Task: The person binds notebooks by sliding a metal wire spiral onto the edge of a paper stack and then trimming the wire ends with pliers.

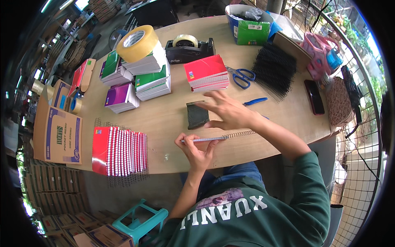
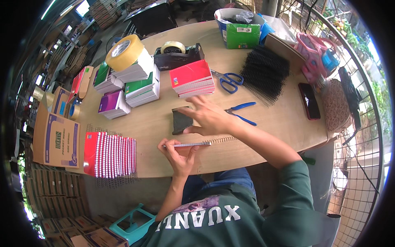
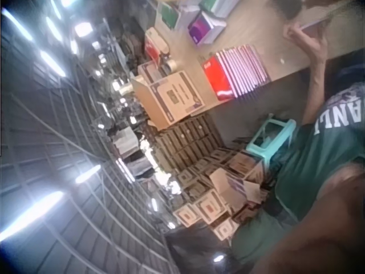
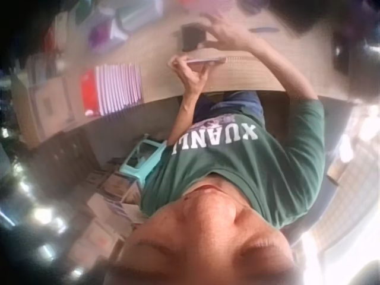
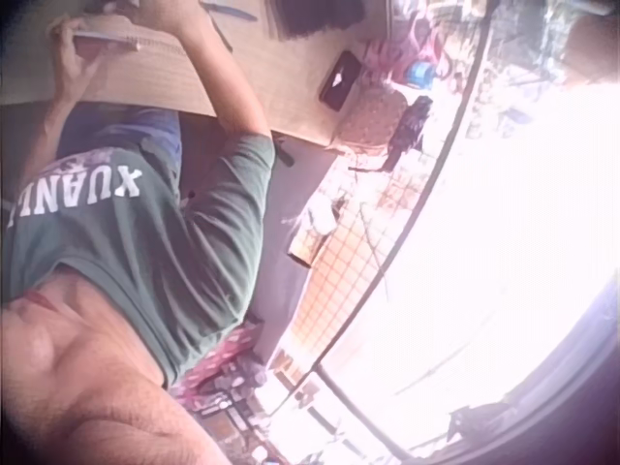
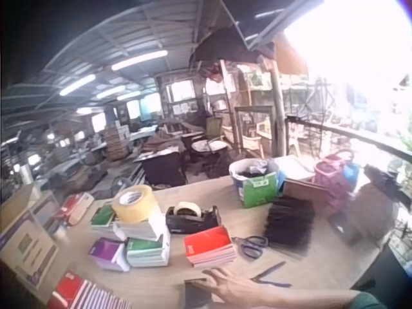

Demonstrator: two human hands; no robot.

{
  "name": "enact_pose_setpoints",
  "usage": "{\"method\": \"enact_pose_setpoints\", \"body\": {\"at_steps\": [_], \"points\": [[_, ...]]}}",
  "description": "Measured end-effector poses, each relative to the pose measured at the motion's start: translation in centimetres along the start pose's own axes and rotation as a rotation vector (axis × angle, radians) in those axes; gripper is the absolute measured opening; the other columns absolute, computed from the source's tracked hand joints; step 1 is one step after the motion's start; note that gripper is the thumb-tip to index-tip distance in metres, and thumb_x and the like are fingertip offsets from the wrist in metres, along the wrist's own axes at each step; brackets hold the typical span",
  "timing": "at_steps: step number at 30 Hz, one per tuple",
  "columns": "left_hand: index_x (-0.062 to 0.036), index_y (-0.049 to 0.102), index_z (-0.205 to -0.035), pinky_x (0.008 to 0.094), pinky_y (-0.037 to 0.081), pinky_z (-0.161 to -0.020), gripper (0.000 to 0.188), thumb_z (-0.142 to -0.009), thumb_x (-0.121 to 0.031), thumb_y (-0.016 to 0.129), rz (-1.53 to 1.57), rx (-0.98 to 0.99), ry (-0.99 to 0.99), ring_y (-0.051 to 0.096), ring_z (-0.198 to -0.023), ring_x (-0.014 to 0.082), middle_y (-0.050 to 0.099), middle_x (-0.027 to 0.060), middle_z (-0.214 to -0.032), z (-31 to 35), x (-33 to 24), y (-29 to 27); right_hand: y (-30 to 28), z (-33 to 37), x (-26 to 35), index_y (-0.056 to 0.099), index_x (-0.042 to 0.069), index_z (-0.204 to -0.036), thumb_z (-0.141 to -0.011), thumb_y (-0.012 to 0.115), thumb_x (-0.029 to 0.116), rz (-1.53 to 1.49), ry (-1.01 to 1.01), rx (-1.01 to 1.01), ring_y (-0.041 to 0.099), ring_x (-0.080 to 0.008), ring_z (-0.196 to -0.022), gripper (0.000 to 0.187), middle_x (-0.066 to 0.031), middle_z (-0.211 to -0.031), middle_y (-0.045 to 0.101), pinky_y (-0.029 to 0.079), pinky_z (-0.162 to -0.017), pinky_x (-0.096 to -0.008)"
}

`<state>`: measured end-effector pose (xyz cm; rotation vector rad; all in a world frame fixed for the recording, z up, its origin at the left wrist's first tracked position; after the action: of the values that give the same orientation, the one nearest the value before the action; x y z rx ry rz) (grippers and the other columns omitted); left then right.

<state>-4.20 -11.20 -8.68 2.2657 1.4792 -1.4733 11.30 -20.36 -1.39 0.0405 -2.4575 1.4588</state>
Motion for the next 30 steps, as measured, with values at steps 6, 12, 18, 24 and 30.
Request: {"method": "enact_pose_setpoints", "body": {"at_steps": [6,12,18,24,30], "points": [[-0.0022,0.045,-0.105,0.0479,0.038,-0.087,0.073,-0.074,-0.054,0.086,-0.085,0.047,0.084,0.039,-0.104,0.0323,0.039,0.0146,-0.104,-0.7,0.6,-0.8,2.6,-0.8,-2.7,0.060,0.013,-0.139,-0.086,0.072,0.049,-0.299,0.163,0.505,0.061,-0.0396,-0.111,0.065,-0.0268,-0.130,0.056,0.048,-0.097,-0.0449],[-0.0025,0.045,-0.101,0.0475,0.038,-0.086,0.072,-0.073,-0.055,0.085,0.003,0.101,0.104,0.040,-0.100,0.0310,0.037,0.0129,-0.101,-1.5,0.0,-0.3,-0.7,7.3,-3.2,0.067,-0.004,-0.122,-0.091,0.059,0.061,-0.551,0.357,0.591,0.059,-0.0265,-0.112,0.073,-0.0183,-0.119,0.064,0.044,-0.098,-0.0398],[-0.0034,0.045,-0.101,0.0476,0.038,-0.087,0.073,-0.072,-0.058,0.084,-0.011,0.116,0.132,0.040,-0.100,0.0317,0.037,0.0138,-0.102,-1.3,0.0,0.3,-1.9,7.5,-2.6,0.072,-0.002,-0.116,-0.095,0.060,0.049,-0.484,0.418,0.442,0.060,-0.0348,-0.110,0.057,-0.0225,-0.117,0.062,0.046,-0.098,-0.0409],[-0.0039,0.046,-0.108,0.0480,0.039,-0.086,0.072,-0.068,-0.042,0.092,0.022,0.147,0.129,0.040,-0.104,0.0332,0.040,0.0145,-0.103,-1.5,-0.9,0.5,-1.9,7.1,-1.5,0.071,-0.002,-0.119,-0.094,0.060,0.051,-0.692,0.424,0.382,0.060,-0.0339,-0.113,0.060,-0.0225,-0.115,0.065,0.045,-0.100,-0.0391],[-0.0034,0.042,-0.110,0.0453,0.039,-0.088,0.075,-0.072,-0.049,0.088,0.025,0.137,0.153,0.041,-0.101,0.0307,0.037,0.0132,-0.105,-1.3,-0.9,1.0,-1.3,6.6,-2.6,0.067,-0.005,-0.124,-0.096,0.057,0.052,-0.753,0.485,0.377,0.060,-0.0328,-0.116,0.063,-0.0216,-0.123,0.065,0.045,-0.100,-0.0398]]}}
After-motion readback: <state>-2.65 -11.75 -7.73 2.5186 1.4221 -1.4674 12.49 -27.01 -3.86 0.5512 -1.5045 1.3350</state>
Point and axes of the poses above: each hand's wrist, its own z-axis away from the middle knuckle, its own y-axis out of the palm, x = y × z, the point moved 5 cm from there along -z, towards the middle knuckle
